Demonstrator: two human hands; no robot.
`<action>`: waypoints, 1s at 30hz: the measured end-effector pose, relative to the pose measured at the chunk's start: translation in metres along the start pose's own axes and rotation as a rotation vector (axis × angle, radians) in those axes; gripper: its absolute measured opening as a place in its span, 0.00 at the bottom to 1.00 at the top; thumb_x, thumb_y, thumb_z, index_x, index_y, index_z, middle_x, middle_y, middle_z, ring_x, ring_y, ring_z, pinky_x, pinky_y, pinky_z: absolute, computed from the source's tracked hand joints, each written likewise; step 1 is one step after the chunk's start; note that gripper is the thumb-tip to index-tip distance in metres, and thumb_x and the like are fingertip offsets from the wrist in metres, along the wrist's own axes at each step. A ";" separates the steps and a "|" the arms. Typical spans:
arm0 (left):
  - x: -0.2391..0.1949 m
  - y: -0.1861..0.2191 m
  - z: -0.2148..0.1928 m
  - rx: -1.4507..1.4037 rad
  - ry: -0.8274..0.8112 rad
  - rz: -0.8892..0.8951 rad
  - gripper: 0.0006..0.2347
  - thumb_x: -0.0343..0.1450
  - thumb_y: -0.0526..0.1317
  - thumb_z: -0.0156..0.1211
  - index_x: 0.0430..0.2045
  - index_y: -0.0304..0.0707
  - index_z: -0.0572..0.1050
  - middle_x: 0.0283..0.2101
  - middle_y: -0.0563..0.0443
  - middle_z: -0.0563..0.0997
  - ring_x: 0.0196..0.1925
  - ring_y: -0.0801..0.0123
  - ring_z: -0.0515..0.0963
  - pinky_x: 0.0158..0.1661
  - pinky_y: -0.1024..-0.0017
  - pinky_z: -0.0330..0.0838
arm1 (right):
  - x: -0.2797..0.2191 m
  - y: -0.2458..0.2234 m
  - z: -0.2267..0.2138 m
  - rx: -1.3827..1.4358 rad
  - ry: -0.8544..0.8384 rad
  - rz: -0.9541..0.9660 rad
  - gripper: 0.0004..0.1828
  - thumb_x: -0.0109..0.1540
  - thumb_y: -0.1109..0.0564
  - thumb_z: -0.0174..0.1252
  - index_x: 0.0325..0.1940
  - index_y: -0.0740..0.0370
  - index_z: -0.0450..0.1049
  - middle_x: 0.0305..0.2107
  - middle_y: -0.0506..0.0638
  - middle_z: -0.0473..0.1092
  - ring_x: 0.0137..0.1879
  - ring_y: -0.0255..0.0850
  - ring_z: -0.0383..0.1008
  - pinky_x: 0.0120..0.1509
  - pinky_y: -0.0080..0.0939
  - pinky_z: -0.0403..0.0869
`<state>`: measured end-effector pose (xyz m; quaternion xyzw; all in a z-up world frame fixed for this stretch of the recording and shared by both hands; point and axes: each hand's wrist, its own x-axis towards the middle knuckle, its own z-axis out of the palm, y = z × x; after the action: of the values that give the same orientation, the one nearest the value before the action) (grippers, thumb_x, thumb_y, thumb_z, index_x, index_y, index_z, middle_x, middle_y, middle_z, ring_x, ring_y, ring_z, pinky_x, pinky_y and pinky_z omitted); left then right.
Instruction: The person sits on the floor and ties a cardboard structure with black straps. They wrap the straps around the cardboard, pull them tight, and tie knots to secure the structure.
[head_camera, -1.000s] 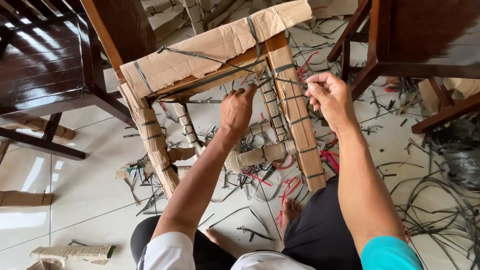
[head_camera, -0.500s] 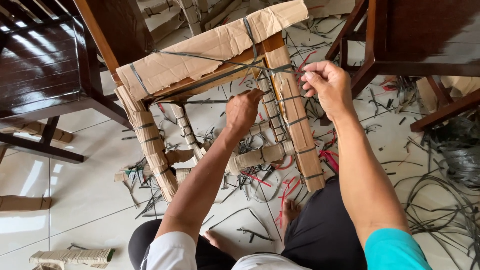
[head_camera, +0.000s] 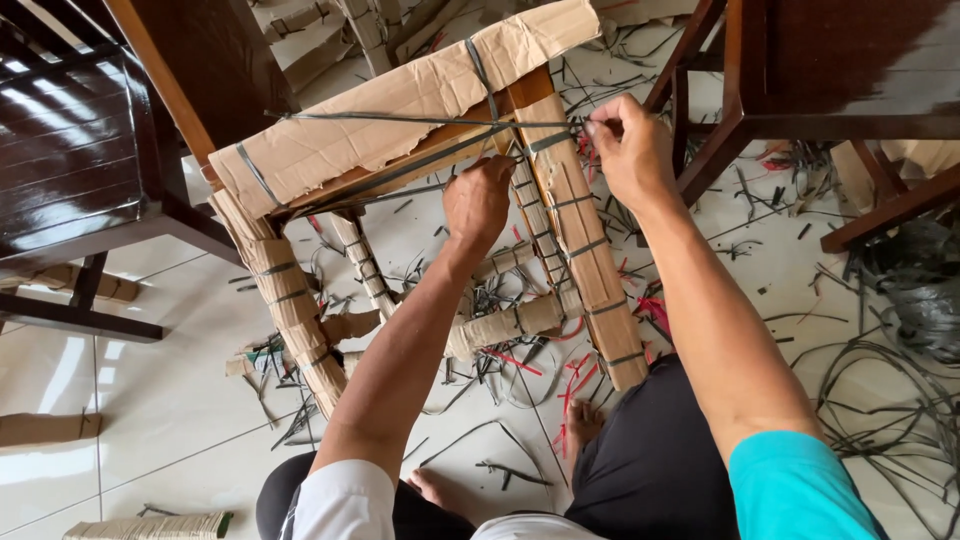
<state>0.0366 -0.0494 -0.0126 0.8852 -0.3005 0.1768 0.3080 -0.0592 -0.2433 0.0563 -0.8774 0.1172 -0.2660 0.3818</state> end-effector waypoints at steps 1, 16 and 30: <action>0.003 -0.001 0.003 0.000 0.001 0.001 0.08 0.77 0.40 0.57 0.36 0.51 0.85 0.21 0.57 0.84 0.13 0.71 0.75 0.16 0.69 0.68 | 0.004 0.003 0.000 0.000 0.001 -0.001 0.04 0.69 0.63 0.62 0.45 0.63 0.73 0.41 0.54 0.77 0.33 0.37 0.73 0.35 0.39 0.78; 0.014 0.004 -0.008 -0.069 0.028 0.009 0.07 0.75 0.42 0.58 0.37 0.49 0.84 0.27 0.54 0.87 0.21 0.65 0.84 0.20 0.64 0.74 | 0.028 0.013 0.018 0.012 -0.217 -0.242 0.15 0.70 0.72 0.52 0.62 0.73 0.70 0.43 0.67 0.77 0.34 0.46 0.79 0.37 0.41 0.83; 0.015 0.018 -0.021 -0.097 0.022 0.067 0.09 0.77 0.39 0.53 0.41 0.39 0.82 0.31 0.47 0.85 0.19 0.64 0.80 0.19 0.65 0.75 | 0.034 0.054 0.038 -0.240 0.010 -0.481 0.18 0.72 0.76 0.45 0.31 0.66 0.71 0.16 0.51 0.68 0.16 0.35 0.63 0.15 0.32 0.64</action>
<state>0.0333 -0.0531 0.0183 0.8566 -0.3351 0.1818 0.3477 -0.0103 -0.2709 0.0083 -0.9176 -0.0619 -0.3377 0.2002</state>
